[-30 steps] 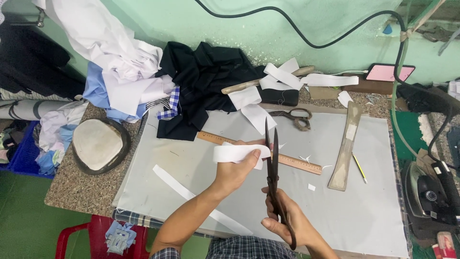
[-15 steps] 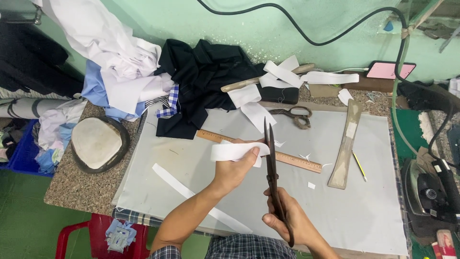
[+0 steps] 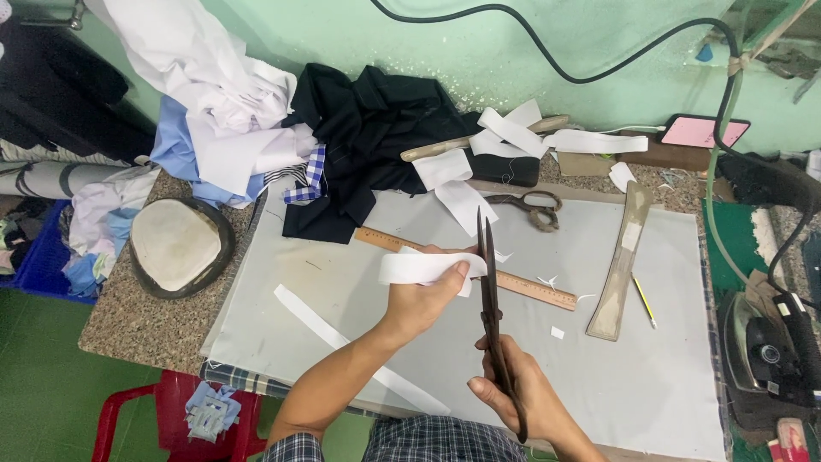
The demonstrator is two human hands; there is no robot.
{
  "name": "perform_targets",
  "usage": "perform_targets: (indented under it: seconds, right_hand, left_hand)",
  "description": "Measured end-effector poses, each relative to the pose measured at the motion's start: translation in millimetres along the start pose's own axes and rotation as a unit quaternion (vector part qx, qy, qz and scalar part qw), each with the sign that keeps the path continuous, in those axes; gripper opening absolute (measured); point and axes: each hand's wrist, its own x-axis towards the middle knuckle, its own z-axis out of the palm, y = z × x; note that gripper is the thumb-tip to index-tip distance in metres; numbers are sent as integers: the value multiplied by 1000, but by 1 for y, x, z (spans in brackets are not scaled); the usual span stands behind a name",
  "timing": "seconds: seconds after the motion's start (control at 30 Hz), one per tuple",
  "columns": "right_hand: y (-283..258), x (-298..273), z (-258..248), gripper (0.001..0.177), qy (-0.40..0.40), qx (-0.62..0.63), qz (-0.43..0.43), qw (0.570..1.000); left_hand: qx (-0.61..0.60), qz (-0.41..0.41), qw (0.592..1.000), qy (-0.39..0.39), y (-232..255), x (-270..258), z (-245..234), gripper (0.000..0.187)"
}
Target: The person uses shears to cut a long white strip of fabric into smaller pieces on a work table. They repeatedly trim the edges and cut the strip into segments, placing the cut pieces on the table.
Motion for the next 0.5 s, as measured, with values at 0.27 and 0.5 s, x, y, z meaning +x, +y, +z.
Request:
perform_targets:
  seconds: [0.27, 0.5]
  right_hand:
    - [2, -1, 0, 59, -1, 4, 0, 1000]
    - [0, -1, -1, 55, 0, -5, 3, 1000]
  left_hand:
    - [-8, 42, 999, -16, 7, -4, -1, 16]
    - [-7, 53, 998, -20, 9, -4, -1, 18]
